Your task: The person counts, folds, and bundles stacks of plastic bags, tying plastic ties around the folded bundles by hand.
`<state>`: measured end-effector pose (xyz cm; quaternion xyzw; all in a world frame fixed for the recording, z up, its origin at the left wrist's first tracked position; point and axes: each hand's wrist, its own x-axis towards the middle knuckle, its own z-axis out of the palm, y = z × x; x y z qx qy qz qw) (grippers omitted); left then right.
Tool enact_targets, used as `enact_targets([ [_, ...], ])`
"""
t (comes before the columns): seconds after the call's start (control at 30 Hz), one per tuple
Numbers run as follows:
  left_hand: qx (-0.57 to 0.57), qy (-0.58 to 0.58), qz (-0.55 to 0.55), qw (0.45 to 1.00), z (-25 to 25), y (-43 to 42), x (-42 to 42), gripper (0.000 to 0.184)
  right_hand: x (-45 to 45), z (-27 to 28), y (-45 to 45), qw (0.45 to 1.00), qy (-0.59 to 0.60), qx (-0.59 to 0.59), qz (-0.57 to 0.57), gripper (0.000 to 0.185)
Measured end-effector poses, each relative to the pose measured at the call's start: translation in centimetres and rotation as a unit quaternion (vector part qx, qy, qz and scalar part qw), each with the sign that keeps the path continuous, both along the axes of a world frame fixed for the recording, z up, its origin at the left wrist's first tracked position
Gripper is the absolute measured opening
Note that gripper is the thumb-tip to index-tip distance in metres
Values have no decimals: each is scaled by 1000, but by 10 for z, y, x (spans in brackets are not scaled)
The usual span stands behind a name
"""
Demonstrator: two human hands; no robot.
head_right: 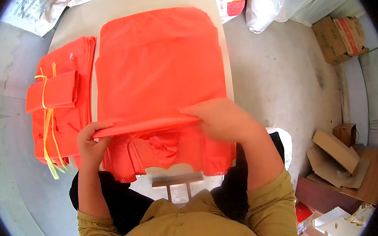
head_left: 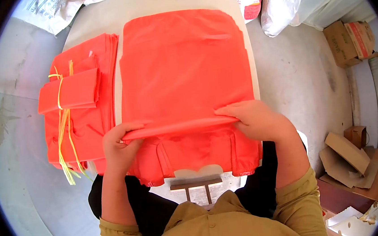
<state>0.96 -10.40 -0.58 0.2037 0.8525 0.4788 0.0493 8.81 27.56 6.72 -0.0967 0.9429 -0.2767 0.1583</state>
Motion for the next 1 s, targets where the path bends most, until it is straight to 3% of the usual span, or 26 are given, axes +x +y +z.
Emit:
enact_targets([
  [0.07,104,-71,24,992,10,2,2,37,-1,5,4,999,-40,12,-1,43],
  [0.17,163,-205,60,963,34,23,9,29,-11,8,9,998,-50,28,-5,30],
  [0.27,111,-284,60,951,18,15,3,21,-19,7,13,999,-26,33,-21,19],
  [0.43,201,-249,89,943,2,25,-2,9,-12,14,36,993,-11,37,-114,17],
  [0.53,231,-262,140,927,9,39,-1,8,-3,3,68,971,-98,-105,-191,24],
  [0.63,271,-273,161,909,9,46,-5,11,0,-17,85,925,-109,-267,-247,25],
  [0.67,286,-272,162,904,7,46,-7,12,1,-23,87,921,-106,-263,-267,27],
  [0.73,286,-258,163,908,-4,44,-13,15,-1,-30,76,911,-101,-256,-306,30],
  [0.83,279,-239,180,913,-6,48,-14,18,-6,-48,63,862,-47,-349,-366,28],
  [1.0,220,-203,188,935,-10,48,-18,23,-13,-85,59,850,-4,-352,-392,29],
])
